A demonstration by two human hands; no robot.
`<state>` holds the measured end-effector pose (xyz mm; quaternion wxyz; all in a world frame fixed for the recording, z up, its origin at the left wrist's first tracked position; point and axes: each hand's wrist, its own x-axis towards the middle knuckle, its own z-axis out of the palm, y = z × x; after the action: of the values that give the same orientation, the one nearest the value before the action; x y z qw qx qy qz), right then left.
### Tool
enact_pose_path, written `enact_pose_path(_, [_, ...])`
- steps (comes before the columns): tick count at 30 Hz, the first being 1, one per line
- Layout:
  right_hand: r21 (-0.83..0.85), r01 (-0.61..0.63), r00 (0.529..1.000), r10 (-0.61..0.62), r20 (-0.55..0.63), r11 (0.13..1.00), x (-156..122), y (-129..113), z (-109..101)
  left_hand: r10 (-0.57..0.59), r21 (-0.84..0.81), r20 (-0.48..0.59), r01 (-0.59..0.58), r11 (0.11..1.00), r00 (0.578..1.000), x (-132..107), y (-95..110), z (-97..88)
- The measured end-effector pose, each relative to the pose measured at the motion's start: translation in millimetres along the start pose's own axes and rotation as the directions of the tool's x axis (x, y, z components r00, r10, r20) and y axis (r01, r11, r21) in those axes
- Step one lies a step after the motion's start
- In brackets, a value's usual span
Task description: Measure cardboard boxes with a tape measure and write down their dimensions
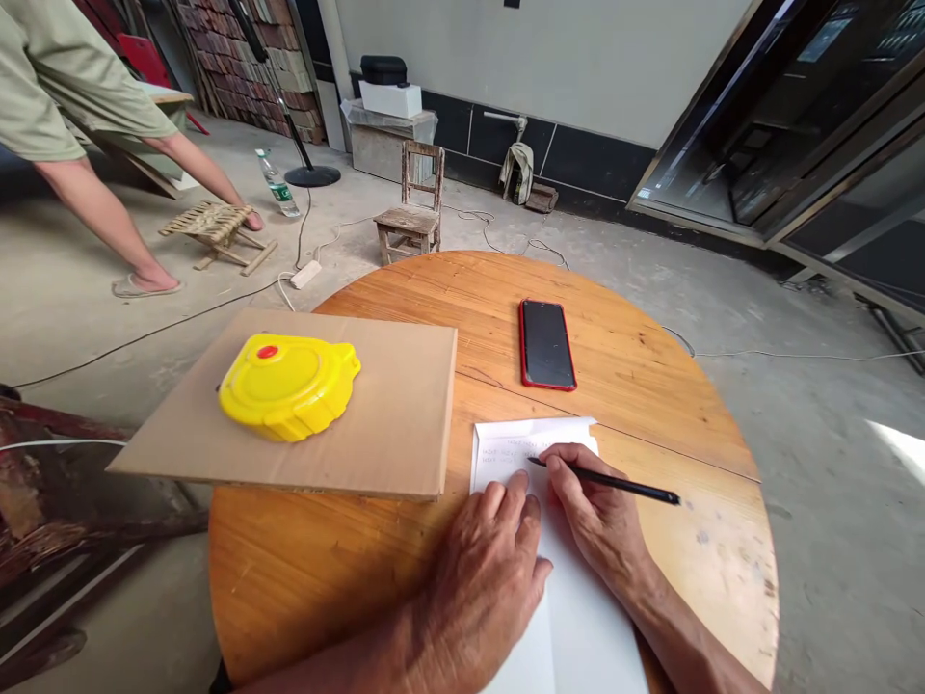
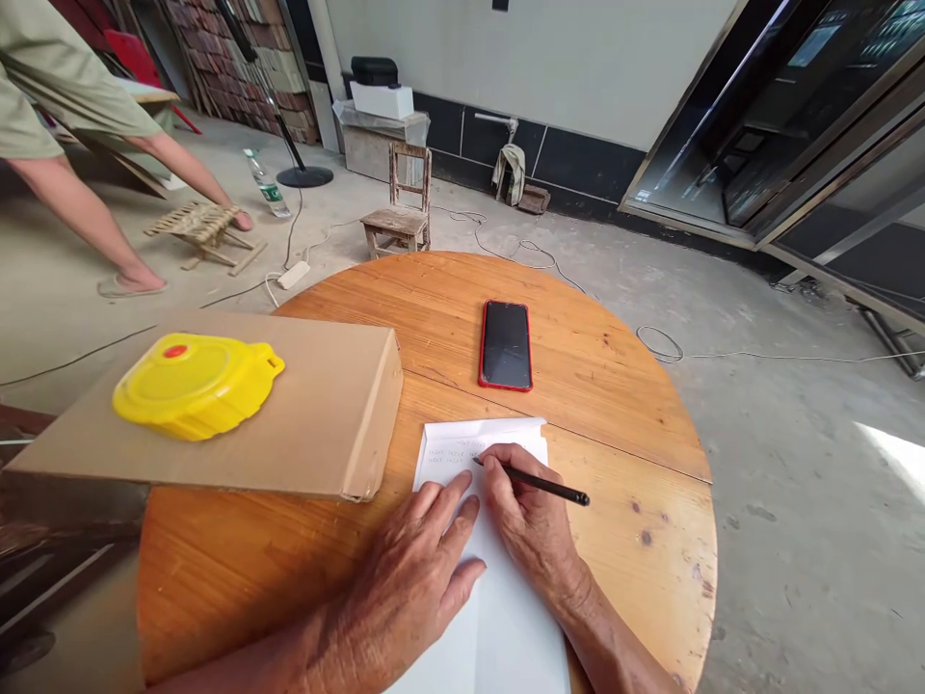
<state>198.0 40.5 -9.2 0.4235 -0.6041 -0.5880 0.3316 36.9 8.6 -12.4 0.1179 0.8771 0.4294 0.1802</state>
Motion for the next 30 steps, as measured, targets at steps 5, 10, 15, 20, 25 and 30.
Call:
enact_pose_path(5, [-0.025, 0.006, 1.0, -0.006, 0.021, 1.0, 2.7, -3.2, -0.2, -0.014, -0.012, 0.023, 0.014, 1.0, 1.0, 0.9, 0.2, -0.1])
enact_pose_path(10, [-0.081, 0.067, 0.998, -0.067, 0.006, 0.994, 3.5, -2.8, 2.0, -0.012, -0.016, 0.024, 0.013, 1.0, 1.0, -0.1, 0.6, 1.6])
enact_pose_path(15, [-0.103, 0.092, 0.996, -0.092, 0.009, 0.99, 2.5, -0.8, 1.4, -0.015, -0.038, 0.039, 0.016, 0.999, 0.999, -0.9, 0.5, 2.4])
enact_pose_path(20, [-0.141, 0.106, 0.994, -0.105, 0.019, 0.984, 1.8, -0.6, 0.8, -0.012, -0.03, 0.038, 0.013, 0.999, 0.999, -0.9, 1.4, 1.2])
enact_pose_path(25, [-0.165, 0.123, 0.992, -0.121, 0.021, 0.979, 2.8, -1.2, 1.3, -0.018, -0.024, 0.013, 0.018, 1.0, 1.0, -0.6, 1.4, 3.3])
enact_pose_path(30, [-0.17, 0.129, 0.992, -0.128, 0.018, 0.977, 2.6, -0.5, 1.7, -0.014, -0.015, -0.002, 0.014, 1.0, 1.0, -0.1, 1.5, 3.7])
